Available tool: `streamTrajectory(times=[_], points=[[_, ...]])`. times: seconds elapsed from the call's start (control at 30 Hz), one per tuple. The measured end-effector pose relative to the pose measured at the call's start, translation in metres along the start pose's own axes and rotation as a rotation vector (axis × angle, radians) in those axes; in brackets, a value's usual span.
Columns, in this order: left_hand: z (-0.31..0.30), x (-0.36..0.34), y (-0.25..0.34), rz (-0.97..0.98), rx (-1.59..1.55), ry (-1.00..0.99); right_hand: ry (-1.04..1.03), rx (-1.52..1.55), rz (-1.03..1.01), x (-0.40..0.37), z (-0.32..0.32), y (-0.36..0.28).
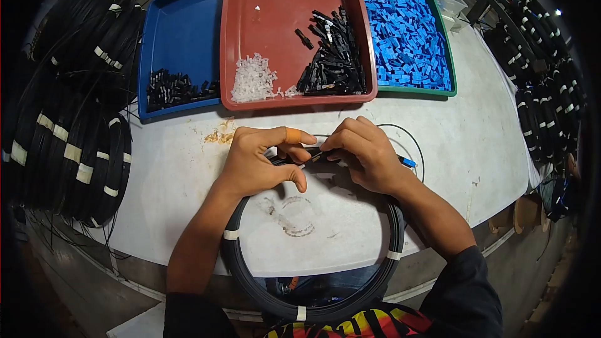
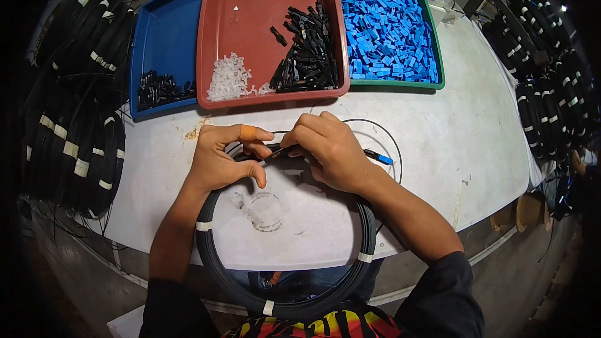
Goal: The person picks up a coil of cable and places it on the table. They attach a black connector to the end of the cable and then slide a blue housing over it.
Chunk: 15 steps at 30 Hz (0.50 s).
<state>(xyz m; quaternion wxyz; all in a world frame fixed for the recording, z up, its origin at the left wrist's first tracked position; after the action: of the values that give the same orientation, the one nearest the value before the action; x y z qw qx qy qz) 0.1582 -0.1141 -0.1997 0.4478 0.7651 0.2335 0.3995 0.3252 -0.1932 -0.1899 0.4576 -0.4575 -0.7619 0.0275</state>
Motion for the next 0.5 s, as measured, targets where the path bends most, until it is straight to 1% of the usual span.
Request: streamTrajectory(times=[0.13, 0.27, 0.4, 0.5], points=[[0.000, 0.000, 0.004, 0.002, 0.032, -0.013, 0.035, 0.068, -0.002, -0.001, 0.002, 0.001], [0.001, -0.002, 0.010, 0.048, 0.054, 0.005, 0.003, 0.103, -0.021, 0.001, 0.003, -0.002], [0.001, -0.003, 0.009, 0.037, 0.078, -0.001, -0.022, 0.144, -0.022, 0.002, 0.004, -0.003], [0.002, -0.004, 0.009, 0.074, 0.057, 0.008, -0.030, 0.162, -0.011, 0.002, 0.005, -0.003]])
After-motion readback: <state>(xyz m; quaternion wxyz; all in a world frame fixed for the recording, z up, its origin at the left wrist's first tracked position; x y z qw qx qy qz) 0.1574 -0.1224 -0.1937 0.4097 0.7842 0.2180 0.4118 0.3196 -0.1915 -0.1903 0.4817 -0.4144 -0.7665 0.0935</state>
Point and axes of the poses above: each hand's wrist, its own x-axis towards the middle knuckle, its own z-axis out of the palm, y = z × x, the point moved 6 cm from there along x, towards the middle knuckle, and after that the axes turned 11 degrees about y, right-handed, at the moved point
